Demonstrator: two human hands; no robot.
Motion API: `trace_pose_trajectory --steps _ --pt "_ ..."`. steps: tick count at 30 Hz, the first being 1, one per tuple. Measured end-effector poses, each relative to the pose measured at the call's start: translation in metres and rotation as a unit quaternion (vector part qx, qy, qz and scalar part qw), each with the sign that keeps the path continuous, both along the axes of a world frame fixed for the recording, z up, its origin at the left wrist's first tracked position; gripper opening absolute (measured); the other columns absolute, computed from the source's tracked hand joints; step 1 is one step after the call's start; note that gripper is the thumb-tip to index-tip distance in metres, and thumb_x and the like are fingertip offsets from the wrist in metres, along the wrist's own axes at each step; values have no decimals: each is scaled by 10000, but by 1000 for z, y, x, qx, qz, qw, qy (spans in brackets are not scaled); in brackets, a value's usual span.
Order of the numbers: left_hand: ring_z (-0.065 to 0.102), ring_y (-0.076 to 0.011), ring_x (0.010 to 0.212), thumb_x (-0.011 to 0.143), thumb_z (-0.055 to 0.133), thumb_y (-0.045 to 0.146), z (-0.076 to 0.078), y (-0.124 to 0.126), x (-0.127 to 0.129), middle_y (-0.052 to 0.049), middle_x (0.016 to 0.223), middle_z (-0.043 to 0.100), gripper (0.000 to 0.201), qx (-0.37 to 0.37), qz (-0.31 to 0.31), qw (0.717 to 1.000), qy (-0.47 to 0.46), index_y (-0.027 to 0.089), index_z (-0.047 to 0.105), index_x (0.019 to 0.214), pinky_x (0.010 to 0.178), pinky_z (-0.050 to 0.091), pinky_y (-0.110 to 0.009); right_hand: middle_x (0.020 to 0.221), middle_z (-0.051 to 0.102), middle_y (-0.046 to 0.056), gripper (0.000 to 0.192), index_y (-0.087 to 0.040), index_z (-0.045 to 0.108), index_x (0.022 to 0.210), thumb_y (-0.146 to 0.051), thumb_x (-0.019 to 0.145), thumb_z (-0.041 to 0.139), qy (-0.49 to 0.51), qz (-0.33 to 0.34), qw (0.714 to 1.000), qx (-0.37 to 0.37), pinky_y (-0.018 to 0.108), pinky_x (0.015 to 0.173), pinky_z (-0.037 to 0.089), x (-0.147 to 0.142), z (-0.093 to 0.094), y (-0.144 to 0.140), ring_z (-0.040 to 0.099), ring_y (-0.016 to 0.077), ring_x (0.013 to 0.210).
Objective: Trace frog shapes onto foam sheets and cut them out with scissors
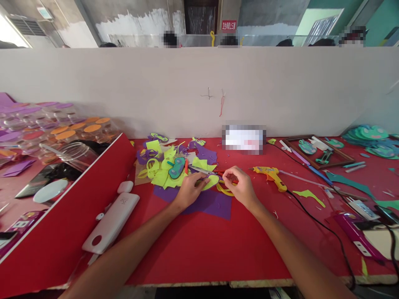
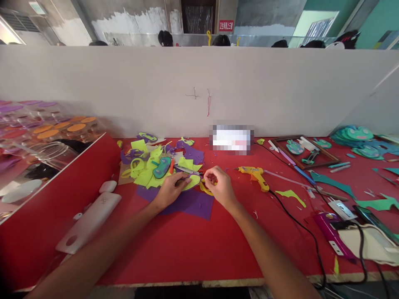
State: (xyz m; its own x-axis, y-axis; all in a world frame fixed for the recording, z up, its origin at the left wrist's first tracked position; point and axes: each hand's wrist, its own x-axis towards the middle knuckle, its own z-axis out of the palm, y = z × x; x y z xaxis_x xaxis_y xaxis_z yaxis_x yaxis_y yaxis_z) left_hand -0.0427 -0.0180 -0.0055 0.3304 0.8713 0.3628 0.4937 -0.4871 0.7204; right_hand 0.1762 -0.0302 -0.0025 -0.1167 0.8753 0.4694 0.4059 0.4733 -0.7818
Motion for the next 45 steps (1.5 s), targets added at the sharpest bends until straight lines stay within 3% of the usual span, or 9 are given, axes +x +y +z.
trace_pose_trajectory --steps 5,10,17,31,45 --pt "585 -133 688 975 561 376 2 0 0 -42 804 699 264 -13 9 1000 -7 151 671 894 656 428 -229 865 621 39 155 -236 585 898 -374 968 576 61 -15 998 -23 305 676 513 3 -2 1 603 184 730" --pt "567 -126 672 978 549 388 2 0 0 -36 796 690 284 -20 11 1000 -7 144 669 897 640 412 -226 875 652 54 278 -232 627 1014 -462 1032 473 141 23 987 -77 288 636 495 2 -3 1 616 189 764" --pt "559 -121 675 982 553 373 -2 1 -1 -22 799 683 262 -21 9 1000 -3 148 663 909 652 408 -224 766 624 20 356 -219 592 820 -461 1047 461 141 39 986 -80 287 632 457 1 5 -2 558 153 646" --pt "587 -131 688 965 574 372 -1 -1 -1 -29 809 702 248 -29 16 999 -14 151 669 901 655 424 -227 774 594 11 286 -217 562 860 -464 1001 526 159 47 983 -74 284 639 476 1 4 -3 558 149 660" --pt "590 -128 680 964 578 384 -1 0 0 -24 807 709 257 -28 19 999 -12 153 681 915 658 432 -231 795 559 -6 67 -230 527 900 -264 959 524 194 63 976 -74 287 663 461 3 3 -4 544 150 694"
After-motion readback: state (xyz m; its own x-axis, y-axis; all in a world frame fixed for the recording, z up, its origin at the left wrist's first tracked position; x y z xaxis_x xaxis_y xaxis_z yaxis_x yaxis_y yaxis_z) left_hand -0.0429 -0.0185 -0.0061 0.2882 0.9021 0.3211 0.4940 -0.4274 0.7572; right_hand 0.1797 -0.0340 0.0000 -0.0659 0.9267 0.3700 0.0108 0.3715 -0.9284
